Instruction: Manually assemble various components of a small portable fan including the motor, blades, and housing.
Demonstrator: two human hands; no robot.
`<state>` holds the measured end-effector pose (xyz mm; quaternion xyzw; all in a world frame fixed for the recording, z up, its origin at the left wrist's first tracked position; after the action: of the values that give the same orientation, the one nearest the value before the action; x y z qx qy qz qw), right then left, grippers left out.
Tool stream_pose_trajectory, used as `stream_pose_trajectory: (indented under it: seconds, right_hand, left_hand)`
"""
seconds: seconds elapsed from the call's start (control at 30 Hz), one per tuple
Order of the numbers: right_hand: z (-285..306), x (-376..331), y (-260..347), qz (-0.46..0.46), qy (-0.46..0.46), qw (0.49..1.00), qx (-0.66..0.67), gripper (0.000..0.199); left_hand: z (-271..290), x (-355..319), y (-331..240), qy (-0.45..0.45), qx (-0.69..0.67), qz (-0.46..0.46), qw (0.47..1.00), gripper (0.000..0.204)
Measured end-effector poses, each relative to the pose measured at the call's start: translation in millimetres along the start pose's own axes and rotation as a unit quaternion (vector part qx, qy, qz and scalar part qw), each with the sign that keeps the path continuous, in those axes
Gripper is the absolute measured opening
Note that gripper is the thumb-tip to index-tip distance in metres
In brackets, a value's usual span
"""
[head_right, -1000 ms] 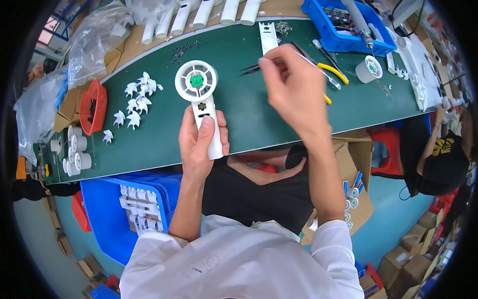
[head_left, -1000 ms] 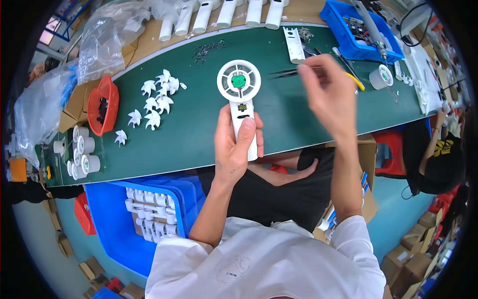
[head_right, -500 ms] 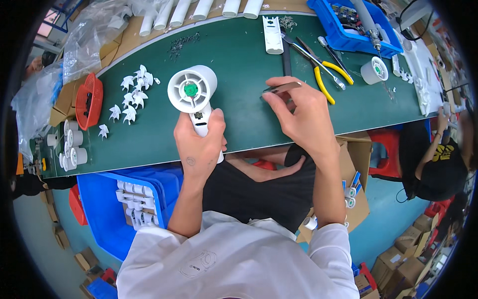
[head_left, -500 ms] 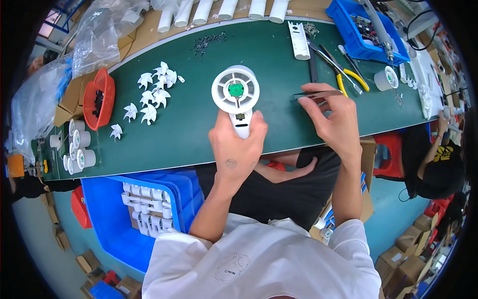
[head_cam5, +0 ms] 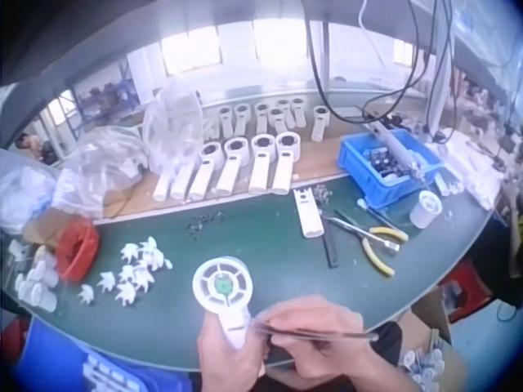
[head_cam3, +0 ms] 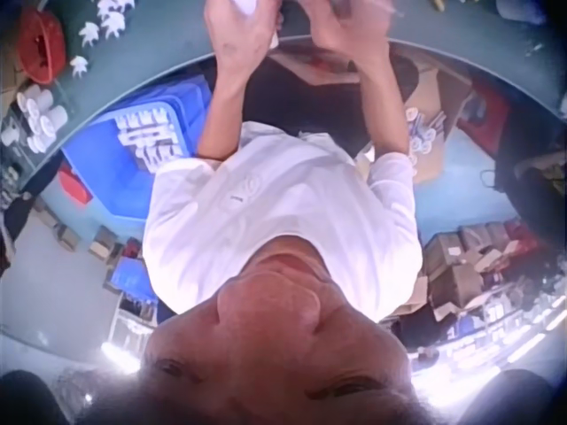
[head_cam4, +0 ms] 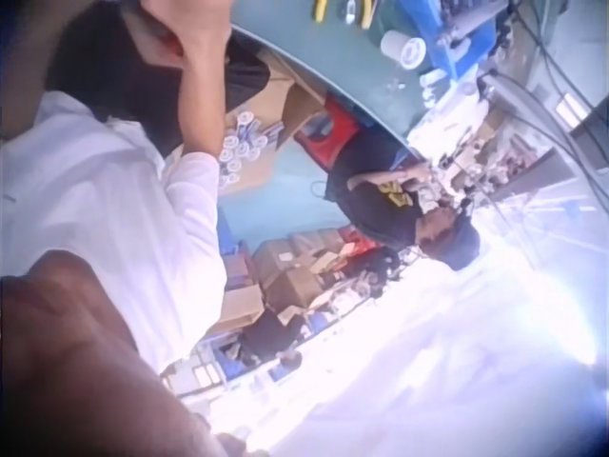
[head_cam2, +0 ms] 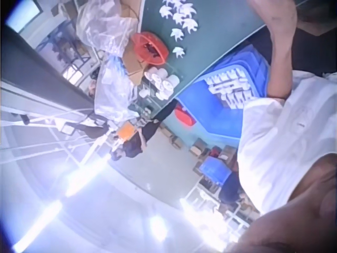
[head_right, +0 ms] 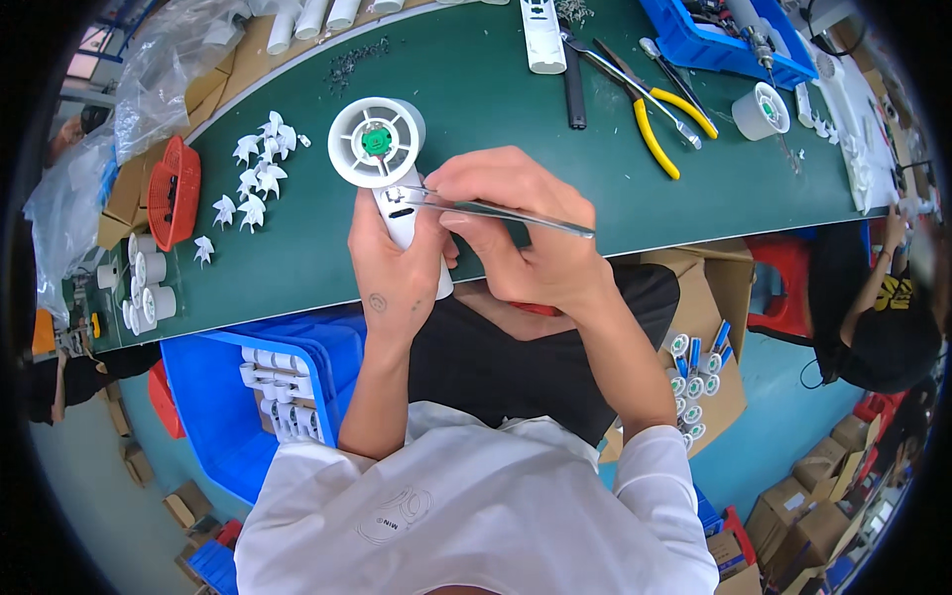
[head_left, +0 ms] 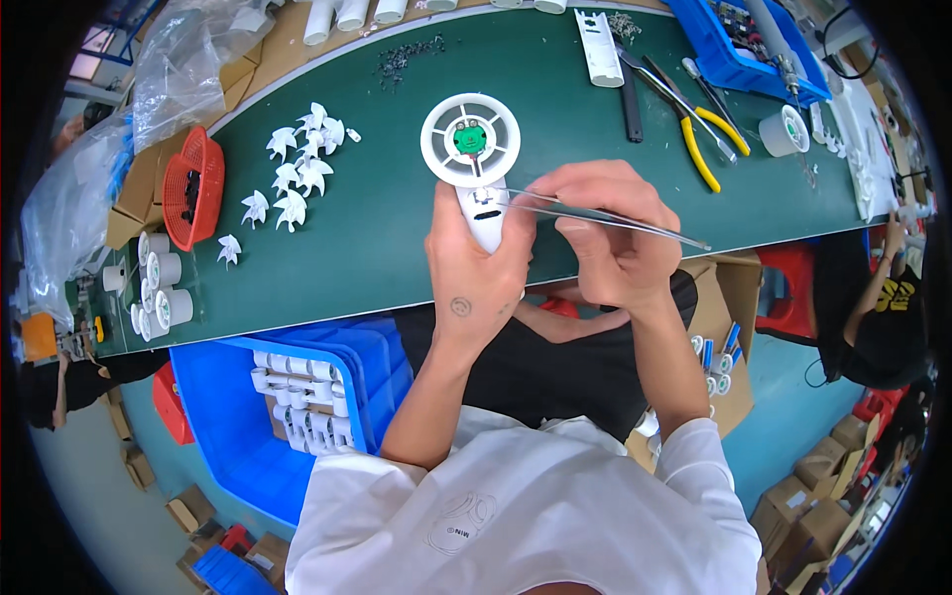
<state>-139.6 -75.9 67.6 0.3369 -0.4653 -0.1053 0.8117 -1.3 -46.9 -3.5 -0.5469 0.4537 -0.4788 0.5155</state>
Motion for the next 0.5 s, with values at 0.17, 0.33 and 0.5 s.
stream_pose_trajectory:
  seconds: [0.17, 0.33, 0.5]
  right_hand:
    - [-7.8, 1.5, 3.5, 0.035, 0.016, 0.998, -0.040, 0.023]
    - [-9.8, 9.2, 8.5, 0.045, 0.026, 0.998, -0.047, 0.024]
    - [-13.7, 14.6, 13.5, 0.055, 0.050, 0.993, -0.092, 0.026]
  left_hand:
    - [0.8, -2.7, 5.0, -0.009, 0.011, 0.003, 1.000, 0.028]
    - [0.8, -2.7, -2.1, -0.009, 0.009, -0.024, 1.000, 0.029]
    - [1.6, -1.8, -12.5, -0.014, 0.074, -0.081, 0.994, 0.029]
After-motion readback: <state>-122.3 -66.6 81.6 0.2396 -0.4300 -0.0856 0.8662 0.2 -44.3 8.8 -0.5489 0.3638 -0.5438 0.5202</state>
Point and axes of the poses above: each hand's wrist, its own x-axis towards the middle knuckle, its own z-axis out of the back of the hand, y = z × x, the point moved 10 cm from there along x, towards the middle knuckle, and after that the axes turned 14 degrees about y, right-handed, at the moved point
